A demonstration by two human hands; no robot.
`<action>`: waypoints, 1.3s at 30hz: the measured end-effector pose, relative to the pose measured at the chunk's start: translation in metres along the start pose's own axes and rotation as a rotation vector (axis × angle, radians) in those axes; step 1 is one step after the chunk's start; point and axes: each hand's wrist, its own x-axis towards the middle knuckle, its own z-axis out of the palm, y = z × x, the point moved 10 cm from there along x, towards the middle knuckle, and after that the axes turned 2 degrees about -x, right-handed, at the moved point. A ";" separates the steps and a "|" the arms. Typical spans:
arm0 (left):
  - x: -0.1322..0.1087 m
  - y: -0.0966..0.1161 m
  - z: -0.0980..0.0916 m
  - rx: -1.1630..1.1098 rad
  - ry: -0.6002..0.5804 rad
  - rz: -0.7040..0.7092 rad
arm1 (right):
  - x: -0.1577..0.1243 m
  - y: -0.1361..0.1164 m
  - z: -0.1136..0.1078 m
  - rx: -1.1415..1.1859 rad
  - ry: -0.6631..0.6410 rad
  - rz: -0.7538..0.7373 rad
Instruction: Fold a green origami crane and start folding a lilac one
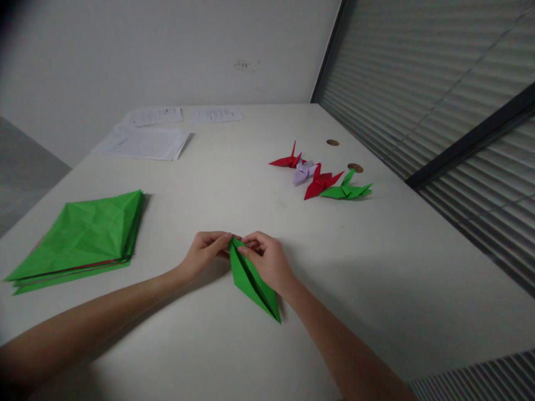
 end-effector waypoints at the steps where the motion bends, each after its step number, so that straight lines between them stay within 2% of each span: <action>1: 0.000 0.000 0.000 -0.005 0.001 -0.003 | 0.000 0.001 0.000 0.004 -0.001 0.003; 15: 0.001 0.002 -0.006 0.003 0.055 0.042 | -0.001 0.004 0.002 0.076 -0.009 0.027; 27: 0.002 0.001 -0.002 0.008 0.001 0.060 | 0.001 0.005 -0.002 0.132 0.023 0.031; 36: 0.001 0.015 -0.011 0.054 0.059 0.203 | 0.000 0.002 0.002 0.135 -0.002 0.019; 39: 0.000 0.015 -0.015 0.043 0.101 0.211 | 0.000 0.003 0.003 0.155 -0.006 0.027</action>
